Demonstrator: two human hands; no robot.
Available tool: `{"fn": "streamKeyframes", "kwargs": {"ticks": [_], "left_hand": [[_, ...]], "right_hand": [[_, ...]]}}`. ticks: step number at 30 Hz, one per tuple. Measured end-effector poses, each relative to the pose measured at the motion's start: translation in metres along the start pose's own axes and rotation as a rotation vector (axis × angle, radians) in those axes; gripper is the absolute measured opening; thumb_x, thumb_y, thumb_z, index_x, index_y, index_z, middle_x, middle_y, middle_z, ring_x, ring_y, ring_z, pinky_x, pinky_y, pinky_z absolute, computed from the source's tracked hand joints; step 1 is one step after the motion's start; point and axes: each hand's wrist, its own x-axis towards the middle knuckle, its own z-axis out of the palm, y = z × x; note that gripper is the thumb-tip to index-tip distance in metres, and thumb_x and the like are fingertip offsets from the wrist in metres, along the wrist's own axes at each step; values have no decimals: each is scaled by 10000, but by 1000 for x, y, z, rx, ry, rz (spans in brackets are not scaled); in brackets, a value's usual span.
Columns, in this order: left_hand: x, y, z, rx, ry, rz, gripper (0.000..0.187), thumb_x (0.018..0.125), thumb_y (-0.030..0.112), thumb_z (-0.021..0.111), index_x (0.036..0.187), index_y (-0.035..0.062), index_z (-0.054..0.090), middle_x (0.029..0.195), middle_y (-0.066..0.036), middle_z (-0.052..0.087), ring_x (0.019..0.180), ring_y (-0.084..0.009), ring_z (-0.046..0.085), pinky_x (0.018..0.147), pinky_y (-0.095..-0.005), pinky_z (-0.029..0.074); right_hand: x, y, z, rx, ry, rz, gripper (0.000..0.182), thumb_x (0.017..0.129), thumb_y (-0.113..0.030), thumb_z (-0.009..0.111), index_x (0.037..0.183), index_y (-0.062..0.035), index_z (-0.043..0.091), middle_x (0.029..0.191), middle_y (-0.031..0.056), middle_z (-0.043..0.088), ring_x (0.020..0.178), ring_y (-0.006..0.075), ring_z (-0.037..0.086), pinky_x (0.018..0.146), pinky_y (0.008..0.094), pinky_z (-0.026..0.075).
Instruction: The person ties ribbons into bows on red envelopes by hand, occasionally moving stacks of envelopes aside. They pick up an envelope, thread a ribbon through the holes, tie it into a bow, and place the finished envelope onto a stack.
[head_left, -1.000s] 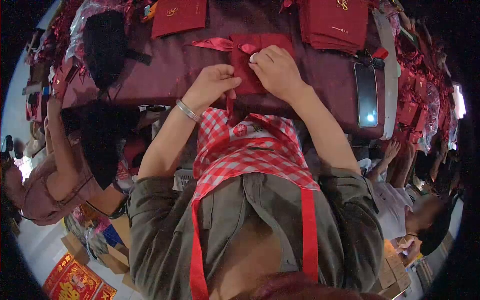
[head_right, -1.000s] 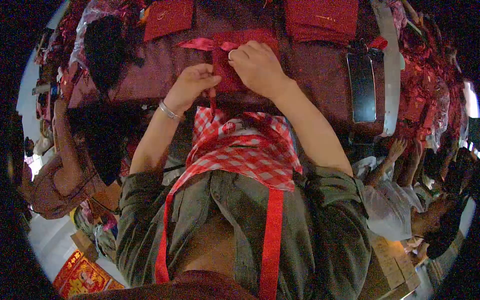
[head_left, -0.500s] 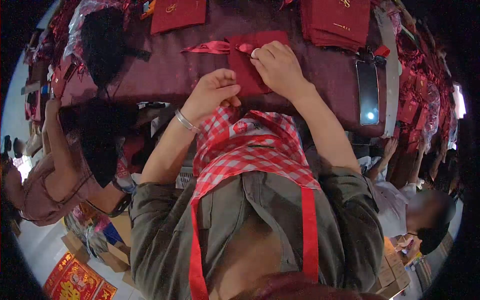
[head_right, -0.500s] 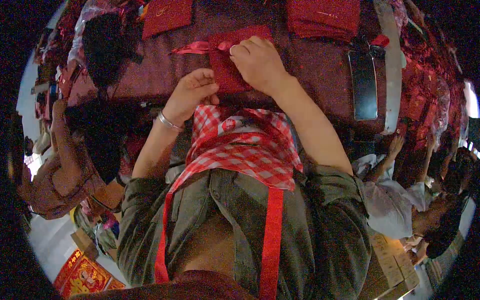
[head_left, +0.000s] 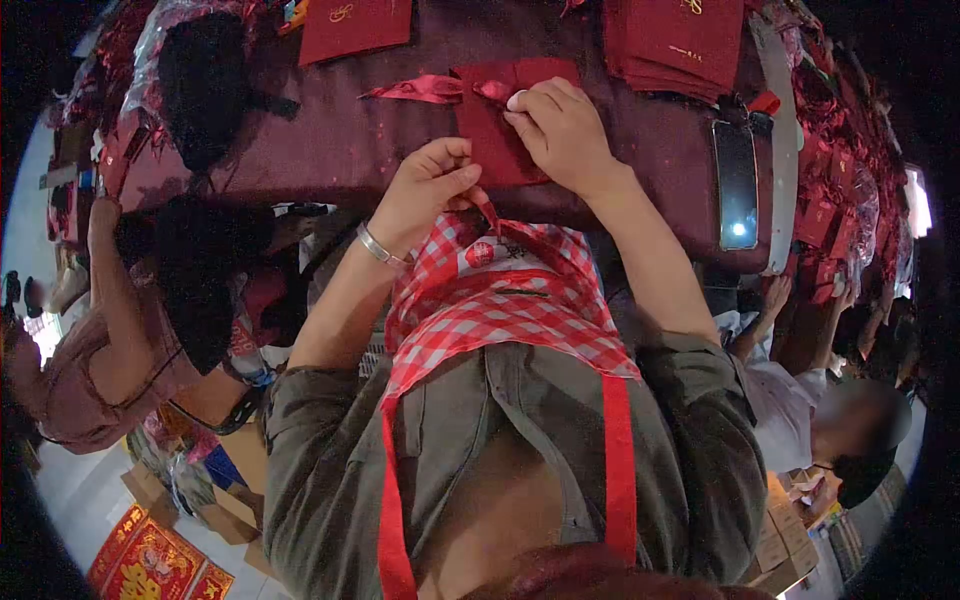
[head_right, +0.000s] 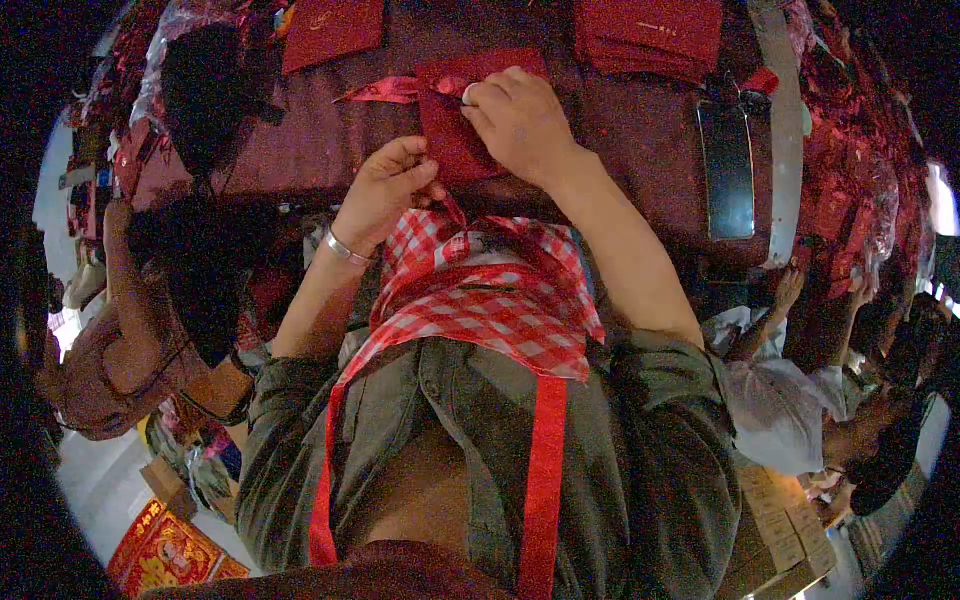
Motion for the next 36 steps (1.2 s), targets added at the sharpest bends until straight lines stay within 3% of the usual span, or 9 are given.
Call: {"fn": "streamKeyframes", "kwargs": {"ticks": [7, 9, 19, 22, 27, 30, 36], "left_hand": [[2, -2, -4, -40, -18, -6, 182, 893, 81, 583, 1069, 99, 540, 844, 20, 584, 709, -105, 633, 591, -192, 479], [3, -4, -7, -47, -19, -4, 208, 904, 32, 534, 1105, 85, 542, 866, -34, 605, 725, -145, 623, 622, -256, 510], [1, -7, 3, -50, 67, 15, 242, 887, 64, 587, 1124, 70, 539, 889, -17, 612, 693, -115, 637, 583, -208, 498], [0, -3, 10, 76, 96, 48, 267, 890, 51, 575, 1152, 30, 527, 900, -30, 610, 686, -119, 636, 581, -212, 498], [0, -4, 14, 240, 123, 98, 361, 886, 37, 569, 1224, -45, 470, 925, -55, 599, 696, -118, 628, 588, -214, 498], [-1, 0, 17, 248, 119, 104, 359, 885, 31, 569, 1222, -48, 471, 932, -59, 596, 700, -121, 627, 592, -217, 503], [1, -4, 15, 304, 141, 111, 330, 888, 24, 557, 1202, -50, 486, 939, -68, 596, 702, -119, 624, 607, -223, 514]], "right_hand": [[-2, -11, -8, 154, -60, -43, 123, 778, -122, 645, 848, -44, 581, 803, 86, 589, 786, 286, 556, 709, 381, 443], [-1, -19, -13, 167, -143, -28, 121, 769, -116, 645, 840, -50, 574, 798, 85, 587, 791, 283, 552, 725, 381, 434], [4, -23, -17, 124, -256, -25, 113, 797, -156, 612, 815, -56, 562, 792, 77, 584, 804, 279, 553, 753, 382, 420], [11, -26, -21, 76, -317, -41, 123, 808, -168, 593, 803, -50, 558, 794, 94, 584, 806, 294, 554, 750, 393, 424], [23, -23, -27, 84, -505, -6, 151, 816, -176, 569, 797, -26, 560, 784, 140, 579, 813, 328, 556, 745, 420, 439], [36, -31, -32, -79, -660, -100, 124, 779, -101, 549, 833, -15, 621, 842, 180, 637, 867, 335, 610, 772, 430, 494], [44, -34, -29, -107, -799, -36, 149, 748, -79, 554, 836, 9, 636, 861, 197, 647, 879, 339, 623, 751, 447, 513]]}}
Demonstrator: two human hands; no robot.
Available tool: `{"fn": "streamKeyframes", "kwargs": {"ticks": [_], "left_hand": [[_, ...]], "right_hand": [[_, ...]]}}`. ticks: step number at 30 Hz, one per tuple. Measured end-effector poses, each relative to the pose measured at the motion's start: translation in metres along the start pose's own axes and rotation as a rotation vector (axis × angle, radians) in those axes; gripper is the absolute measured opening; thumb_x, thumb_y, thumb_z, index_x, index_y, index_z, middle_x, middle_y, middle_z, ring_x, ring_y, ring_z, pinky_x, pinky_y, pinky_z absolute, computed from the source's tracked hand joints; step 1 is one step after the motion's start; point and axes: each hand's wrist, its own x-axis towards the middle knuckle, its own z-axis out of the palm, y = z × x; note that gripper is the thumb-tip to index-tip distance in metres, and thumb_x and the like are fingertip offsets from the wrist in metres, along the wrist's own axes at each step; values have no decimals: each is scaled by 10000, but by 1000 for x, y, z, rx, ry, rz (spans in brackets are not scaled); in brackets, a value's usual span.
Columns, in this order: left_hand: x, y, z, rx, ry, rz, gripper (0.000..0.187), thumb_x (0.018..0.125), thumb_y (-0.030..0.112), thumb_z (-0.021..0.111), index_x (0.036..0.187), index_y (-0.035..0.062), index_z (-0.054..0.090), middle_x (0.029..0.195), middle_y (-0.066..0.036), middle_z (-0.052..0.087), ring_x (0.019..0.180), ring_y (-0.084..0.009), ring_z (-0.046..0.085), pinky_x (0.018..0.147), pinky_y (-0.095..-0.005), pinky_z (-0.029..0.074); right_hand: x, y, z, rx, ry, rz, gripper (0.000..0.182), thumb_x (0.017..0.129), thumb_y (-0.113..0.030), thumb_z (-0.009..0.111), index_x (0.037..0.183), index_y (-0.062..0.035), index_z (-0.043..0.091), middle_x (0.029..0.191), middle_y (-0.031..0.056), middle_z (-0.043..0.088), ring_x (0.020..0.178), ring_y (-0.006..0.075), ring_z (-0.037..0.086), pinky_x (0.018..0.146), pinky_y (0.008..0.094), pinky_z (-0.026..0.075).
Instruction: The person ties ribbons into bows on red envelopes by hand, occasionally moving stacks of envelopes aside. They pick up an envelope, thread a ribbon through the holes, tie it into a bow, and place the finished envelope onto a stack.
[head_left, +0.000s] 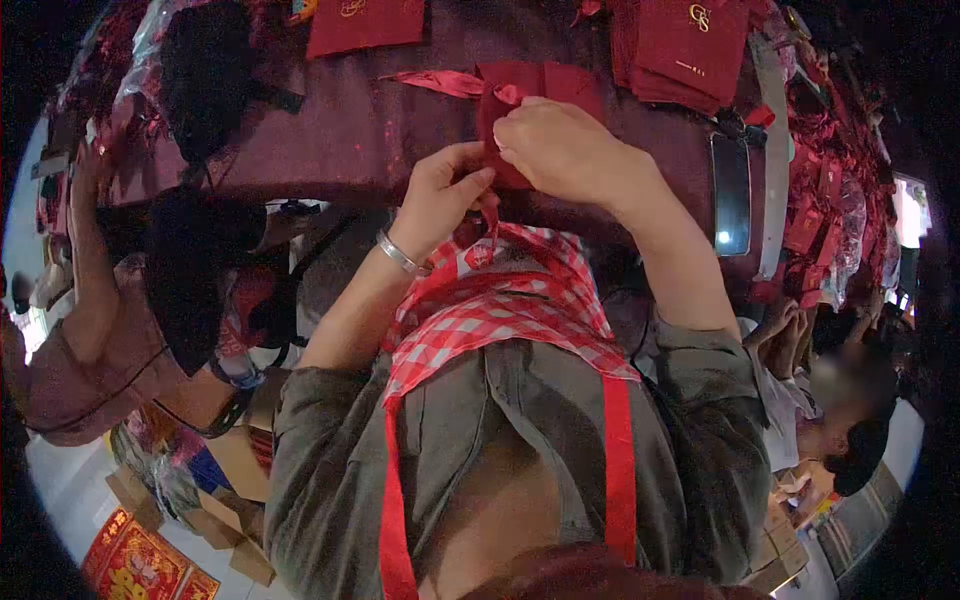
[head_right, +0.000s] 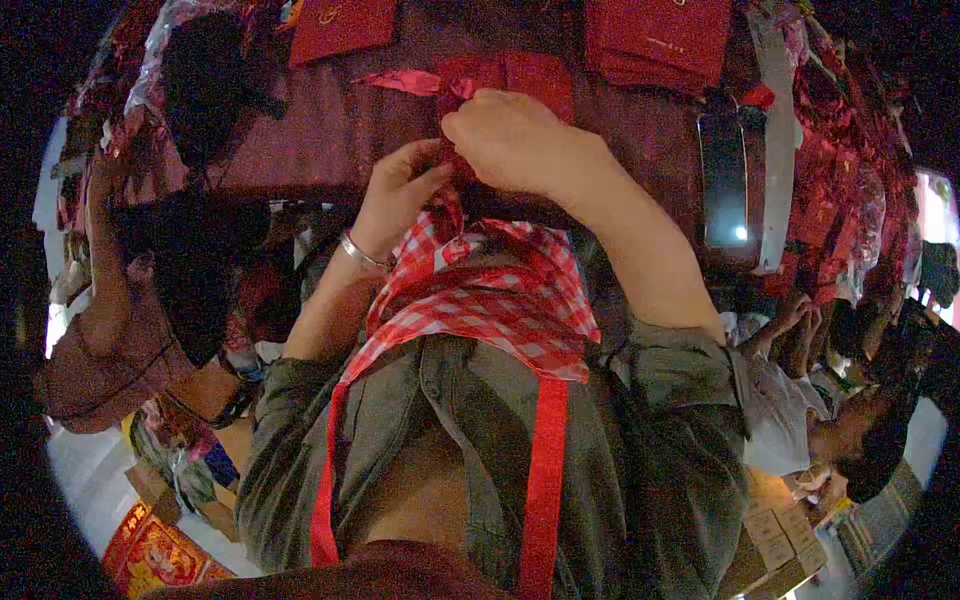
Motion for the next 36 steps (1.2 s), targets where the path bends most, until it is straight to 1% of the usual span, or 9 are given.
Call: {"fn": "streamKeyframes", "kwargs": {"ticks": [7, 9, 13, 15, 20, 26, 31, 33, 36], "left_hand": [[-4, 10, 6, 22, 9, -20, 263, 883, 2, 543, 1144, -35, 526, 945, -60, 607, 744, -105, 606, 636, -235, 523], [-6, 8, 5, 120, 15, 128, 235, 884, -13, 526, 1117, -39, 534, 943, -61, 610, 762, -105, 603, 652, -240, 525], [-7, 8, 7, 83, 56, 170, 220, 884, -18, 519, 1102, -41, 536, 938, -63, 613, 754, -108, 605, 658, -237, 521], [-6, 14, 5, 122, 48, 80, 234, 880, -17, 526, 1111, -47, 527, 940, -76, 616, 744, -126, 625, 634, -233, 521], [0, 2, 4, -22, 60, -15, 266, 877, -15, 530, 1139, -57, 505, 950, -96, 619, 733, -154, 648, 600, -234, 523], [1, 8, 9, 39, 92, 39, 307, 876, -23, 528, 1178, -57, 481, 939, -101, 620, 729, -157, 649, 595, -237, 526], [0, 6, 10, 112, 86, 85, 306, 882, -30, 513, 1185, -46, 478, 924, -96, 620, 747, -142, 639, 610, -241, 530], [-2, 8, 13, 111, 155, 58, 293, 865, -27, 536, 1155, -44, 503, 921, -88, 623, 775, -134, 628, 626, -249, 525], [1, -1, 5, 380, 124, 252, 291, 839, -22, 568, 1126, -45, 524, 925, -82, 625, 792, -133, 620, 635, -257, 516]], "right_hand": [[0, -22, 2, -76, 102, 21, 134, 747, -127, 577, 808, -10, 600, 807, 153, 628, 817, 310, 596, 733, 402, 492], [2, -33, 1, -289, 97, -5, 151, 715, -138, 590, 811, -23, 608, 811, 127, 638, 806, 281, 601, 706, 383, 502], [7, -37, 1, -336, 30, 32, 162, 705, -153, 597, 811, -31, 607, 815, 110, 642, 806, 258, 602, 693, 368, 499], [4, -26, 12, -249, 202, -6, 144, 732, -145, 581, 812, -27, 600, 807, 123, 634, 822, 288, 595, 690, 393, 494], [-7, -6, 34, 113, 202, 173, 107, 794, -120, 527, 818, -28, 576, 815, 156, 613, 837, 349, 571, 732, 429, 473], [-5, -32, 43, -323, 482, 123, 110, 736, -131, 575, 791, -41, 544, 795, 114, 595, 846, 282, 568, 789, 416, 463], [-6, -19, 41, -233, 363, 49, 141, 736, -145, 569, 836, -46, 556, 838, 100, 597, 883, 264, 563, 856, 425, 446], [-6, -20, 42, -145, 344, 148, 140, 738, -155, 567, 830, -49, 559, 831, 97, 602, 887, 259, 564, 880, 430, 436], [-3, -42, 35, -402, 314, 133, 178, 727, -180, 590, 844, -47, 594, 829, 86, 622, 894, 256, 564, 887, 474, 415]]}}
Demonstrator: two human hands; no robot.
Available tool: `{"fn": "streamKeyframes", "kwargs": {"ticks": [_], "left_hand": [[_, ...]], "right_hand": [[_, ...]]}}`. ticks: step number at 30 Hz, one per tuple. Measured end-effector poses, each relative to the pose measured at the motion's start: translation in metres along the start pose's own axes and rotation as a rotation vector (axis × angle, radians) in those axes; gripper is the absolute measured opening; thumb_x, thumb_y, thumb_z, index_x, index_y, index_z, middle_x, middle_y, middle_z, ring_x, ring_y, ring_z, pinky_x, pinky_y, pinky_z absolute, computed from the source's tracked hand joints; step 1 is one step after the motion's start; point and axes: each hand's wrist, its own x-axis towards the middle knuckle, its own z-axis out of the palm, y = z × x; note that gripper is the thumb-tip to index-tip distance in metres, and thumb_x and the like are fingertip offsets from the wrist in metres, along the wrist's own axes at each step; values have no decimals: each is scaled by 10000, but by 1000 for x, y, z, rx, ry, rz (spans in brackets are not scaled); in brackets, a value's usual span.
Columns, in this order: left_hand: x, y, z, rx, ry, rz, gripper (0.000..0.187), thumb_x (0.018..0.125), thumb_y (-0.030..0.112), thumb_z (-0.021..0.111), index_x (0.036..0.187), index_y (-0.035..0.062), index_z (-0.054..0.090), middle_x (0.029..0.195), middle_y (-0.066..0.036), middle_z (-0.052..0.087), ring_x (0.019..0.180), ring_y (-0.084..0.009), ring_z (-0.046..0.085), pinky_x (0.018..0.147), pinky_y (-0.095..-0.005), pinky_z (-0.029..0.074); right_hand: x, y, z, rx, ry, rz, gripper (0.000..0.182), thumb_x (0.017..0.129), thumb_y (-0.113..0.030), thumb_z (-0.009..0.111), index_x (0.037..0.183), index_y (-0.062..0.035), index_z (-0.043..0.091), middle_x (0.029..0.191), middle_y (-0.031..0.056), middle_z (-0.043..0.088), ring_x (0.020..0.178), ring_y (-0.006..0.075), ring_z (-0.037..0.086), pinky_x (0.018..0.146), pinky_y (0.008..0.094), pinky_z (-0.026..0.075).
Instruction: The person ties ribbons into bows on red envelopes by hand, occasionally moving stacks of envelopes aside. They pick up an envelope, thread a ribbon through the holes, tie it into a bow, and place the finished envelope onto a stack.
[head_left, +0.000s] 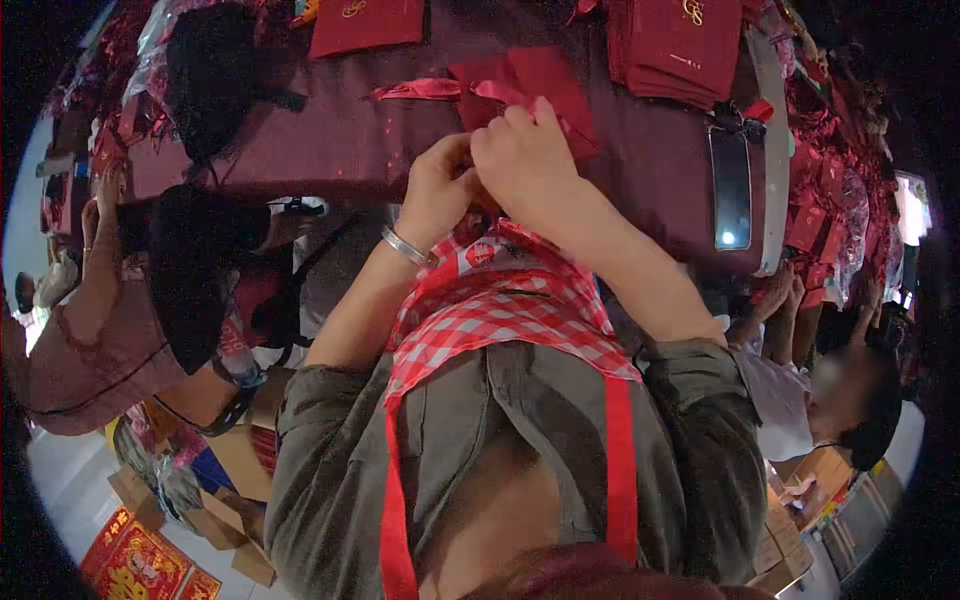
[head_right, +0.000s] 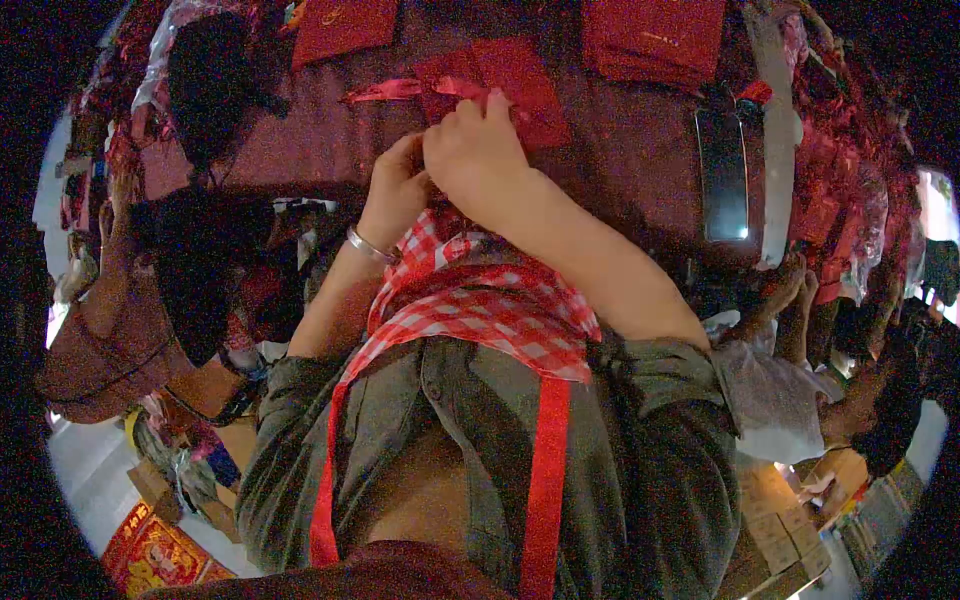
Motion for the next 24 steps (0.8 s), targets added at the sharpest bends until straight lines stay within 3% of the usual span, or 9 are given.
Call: {"fn": "streamKeyframes", "kwargs": {"ticks": [2, 5, 7, 9, 11, 13, 17, 21, 24], "left_hand": [[-1, -4, 2, -111, 36, 15, 302, 816, -14, 596, 1109, -51, 532, 931, -86, 628, 813, -132, 614, 632, -264, 509], [1, -13, 1, -189, 40, 32, 291, 833, -18, 576, 1118, -50, 523, 940, -90, 630, 785, -133, 626, 619, -253, 513], [0, -4, 0, -377, -24, -187, 284, 848, -21, 558, 1127, -44, 514, 945, -84, 632, 744, -130, 636, 597, -239, 517], [3, -7, -1, -396, -49, -224, 289, 859, -23, 544, 1144, -43, 495, 942, -83, 631, 707, -131, 644, 577, -228, 520], [3, -3, -2, -304, -85, -196, 297, 860, -17, 547, 1149, -45, 485, 930, -91, 631, 714, -138, 650, 576, -228, 519], [3, 4, -2, -253, -69, -209, 297, 860, -18, 545, 1150, -41, 483, 929, -96, 631, 711, -141, 650, 575, -228, 519], [3, -2, -1, -234, -57, -213, 316, 862, -18, 535, 1172, -22, 471, 935, -99, 628, 704, -146, 647, 571, -230, 518], [1, 21, -3, -145, -29, -254, 347, 866, -12, 532, 1201, -19, 444, 938, -94, 621, 686, -154, 647, 567, -235, 517], [3, 6, -5, -393, -94, -261, 374, 866, -12, 521, 1226, -20, 418, 932, -94, 613, 678, -157, 647, 555, -231, 509]], "right_hand": [[8, -8, -8, -121, -126, -66, 232, 714, -201, 608, 884, -43, 623, 849, 78, 635, 896, 259, 565, 885, 511, 400], [8, 3, 2, -39, -82, -76, 202, 725, -205, 595, 848, -47, 624, 832, 86, 639, 882, 261, 573, 864, 481, 410], [7, 21, 13, 171, -74, -18, 164, 764, -195, 569, 815, -47, 616, 836, 103, 644, 872, 272, 586, 834, 466, 415], [8, 27, 23, 487, -182, 195, 146, 802, -176, 539, 807, -46, 604, 851, 116, 645, 874, 281, 594, 818, 459, 415], [1, 18, 36, 413, -90, 207, 132, 822, -162, 522, 828, -46, 585, 864, 116, 644, 865, 291, 599, 805, 465, 415], [-4, 11, 34, 228, 178, 87, 110, 800, -164, 534, 819, -59, 563, 844, 101, 634, 867, 278, 589, 818, 454, 409], [-2, 24, 25, 119, 194, -208, 108, 750, -179, 561, 799, -84, 539, 823, 77, 605, 875, 247, 561, 887, 426, 378], [0, 30, 24, 204, 114, -167, 129, 777, -183, 572, 846, -74, 561, 848, 76, 609, 898, 252, 562, 885, 421, 381], [-5, 38, 17, 395, 112, -41, 187, 828, -197, 598, 967, -73, 594, 908, 84, 606, 952, 273, 555, 913, 438, 388]]}}
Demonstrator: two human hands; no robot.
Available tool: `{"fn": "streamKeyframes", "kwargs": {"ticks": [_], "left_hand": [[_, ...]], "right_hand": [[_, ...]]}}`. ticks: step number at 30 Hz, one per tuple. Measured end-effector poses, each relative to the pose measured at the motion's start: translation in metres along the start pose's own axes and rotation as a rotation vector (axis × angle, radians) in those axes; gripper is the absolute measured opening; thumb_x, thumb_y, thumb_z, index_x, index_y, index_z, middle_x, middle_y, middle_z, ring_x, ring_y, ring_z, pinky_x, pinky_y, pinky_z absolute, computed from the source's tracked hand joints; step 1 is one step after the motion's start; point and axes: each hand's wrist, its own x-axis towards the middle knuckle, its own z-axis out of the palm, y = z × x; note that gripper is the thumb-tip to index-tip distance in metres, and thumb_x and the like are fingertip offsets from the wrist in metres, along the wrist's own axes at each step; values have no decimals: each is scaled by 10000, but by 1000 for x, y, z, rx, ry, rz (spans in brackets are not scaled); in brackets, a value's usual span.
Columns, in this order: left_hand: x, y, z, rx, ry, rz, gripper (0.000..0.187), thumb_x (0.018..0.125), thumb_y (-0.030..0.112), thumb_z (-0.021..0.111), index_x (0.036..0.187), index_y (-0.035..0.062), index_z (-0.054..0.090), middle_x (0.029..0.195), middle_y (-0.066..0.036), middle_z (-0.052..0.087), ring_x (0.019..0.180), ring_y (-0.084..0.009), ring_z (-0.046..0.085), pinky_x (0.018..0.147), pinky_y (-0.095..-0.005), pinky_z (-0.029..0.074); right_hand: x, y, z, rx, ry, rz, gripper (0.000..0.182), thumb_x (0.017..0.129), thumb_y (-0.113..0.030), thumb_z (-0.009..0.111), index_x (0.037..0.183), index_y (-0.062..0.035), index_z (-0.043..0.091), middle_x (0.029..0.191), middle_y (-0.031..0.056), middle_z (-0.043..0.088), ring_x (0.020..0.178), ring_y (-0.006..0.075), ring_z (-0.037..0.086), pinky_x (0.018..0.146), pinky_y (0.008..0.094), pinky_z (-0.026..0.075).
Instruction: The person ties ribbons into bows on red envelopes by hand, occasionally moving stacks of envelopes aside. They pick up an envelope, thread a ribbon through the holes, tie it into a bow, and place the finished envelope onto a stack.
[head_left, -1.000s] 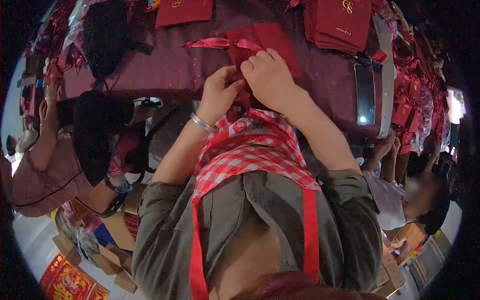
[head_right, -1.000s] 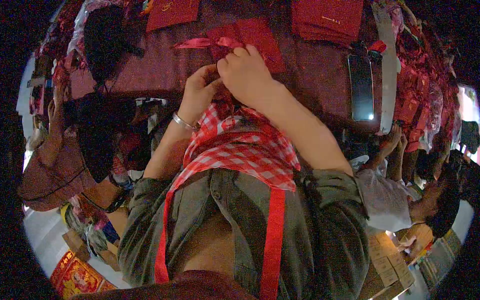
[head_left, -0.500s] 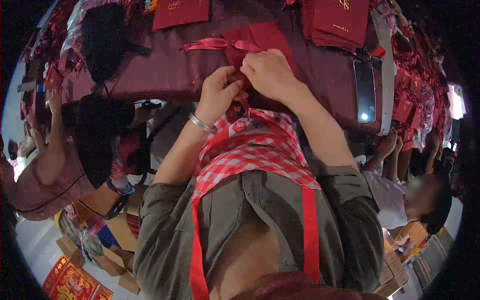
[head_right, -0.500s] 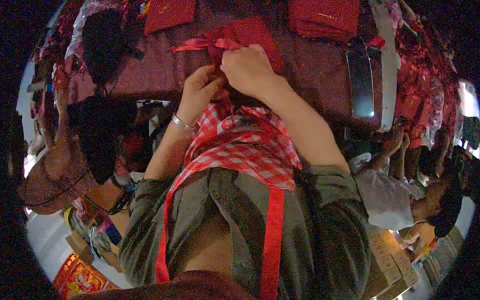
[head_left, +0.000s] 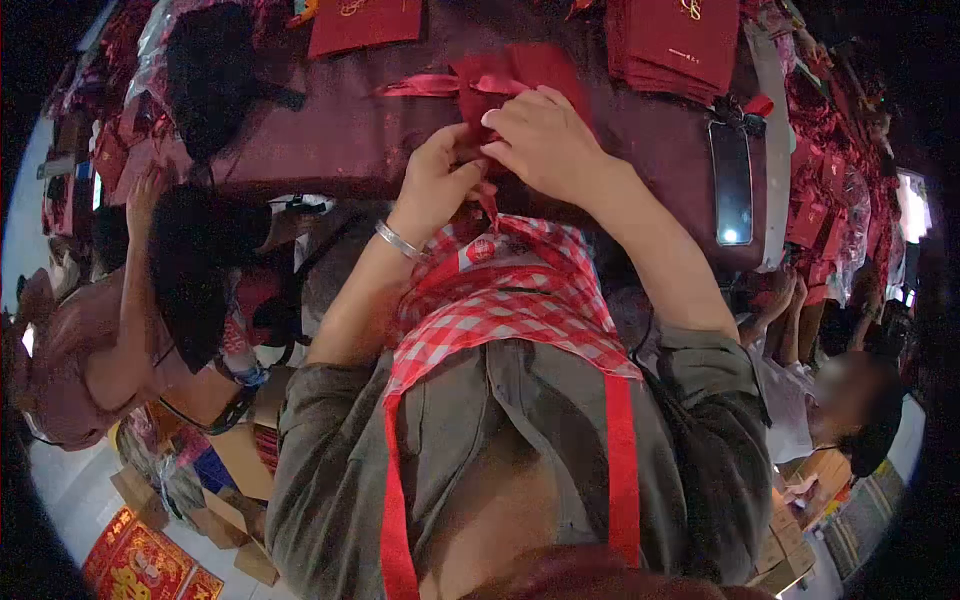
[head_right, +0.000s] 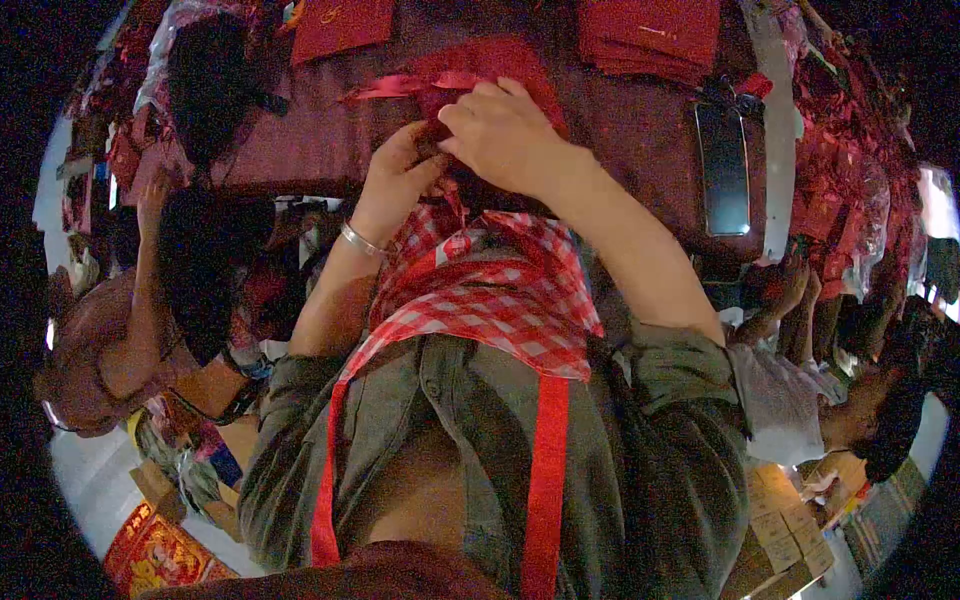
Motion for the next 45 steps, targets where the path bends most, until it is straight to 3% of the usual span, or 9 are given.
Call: {"fn": "streamKeyframes", "kwargs": {"ticks": [10, 12, 16, 22, 24, 27, 28, 32, 45], "left_hand": [[17, 16, -30, 368, -160, 21, 348, 826, -6, 543, 1172, -30, 524, 941, -91, 620, 695, -162, 612, 612, -258, 483], [28, 6, -33, 681, -81, 559, 277, 805, 22, 586, 1079, -11, 597, 902, -115, 609, 735, -216, 601, 657, -283, 483], [32, 9, -29, 704, -48, 422, 253, 770, 72, 629, 1015, 11, 631, 902, -152, 596, 810, -288, 600, 705, -330, 486], [39, 10, -25, 952, 21, 561, 209, 716, 124, 653, 900, 28, 631, 876, -156, 598, 811, -350, 587, 691, -413, 469], [36, 10, -26, 899, 10, 481, 177, 711, 122, 653, 863, 33, 628, 821, -146, 590, 776, -344, 589, 676, -416, 465], [31, 19, -25, 901, -14, 407, 170, 707, 122, 653, 847, 28, 626, 798, -147, 588, 766, -344, 590, 678, -413, 467], [31, 20, -26, 900, -13, 410, 170, 707, 122, 653, 847, 28, 626, 798, -147, 588, 766, -344, 590, 678, -413, 467], [35, 22, -29, 909, -51, 475, 149, 707, 121, 649, 812, 19, 620, 783, -148, 582, 762, -338, 591, 678, -413, 469], [28, 45, -43, 1224, 6, 543, 111, 734, 167, 645, 781, 67, 636, 795, -107, 590, 758, -316, 595, 662, -412, 476]], "right_hand": [[-8, 10, -3, -23, -20, -55, 147, 822, -150, 592, 945, -71, 597, 914, 67, 587, 980, 253, 538, 964, 474, 366], [-6, 8, 3, -130, -27, -72, 144, 802, -131, 583, 936, -83, 600, 905, 53, 588, 985, 236, 537, 985, 497, 337], [-6, 6, 14, -182, -12, -16, 163, 778, -126, 576, 937, -97, 603, 905, 40, 589, 999, 221, 533, 1001, 524, 308], [-10, 5, 7, -241, 25, -5, 182, 776, -129, 589, 957, -113, 609, 910, 26, 587, 1023, 216, 528, 1005, 547, 292], [-9, 8, -10, -96, 259, -78, 196, 786, -130, 614, 981, -110, 616, 935, 37, 591, 1059, 210, 518, 1010, 546, 280], [-19, 44, -23, 103, 482, 95, 213, 825, -73, 584, 1037, -62, 605, 1026, 106, 603, 1010, 287, 557, 940, 407, 415], [-26, 57, -25, 67, 467, 75, 252, 849, -79, 554, 1092, -16, 537, 1073, 148, 601, 972, 354, 576, 836, 405, 478], [-46, 51, -9, 207, 243, 291, 415, 860, -93, 534, 1242, 5, 406, 1154, 187, 572, 1049, 371, 547, 871, 430, 467], [-46, 34, 7, 18, 178, 314, 424, 841, -115, 565, 1235, -13, 448, 1179, 220, 543, 1099, 382, 516, 942, 432, 420]]}}
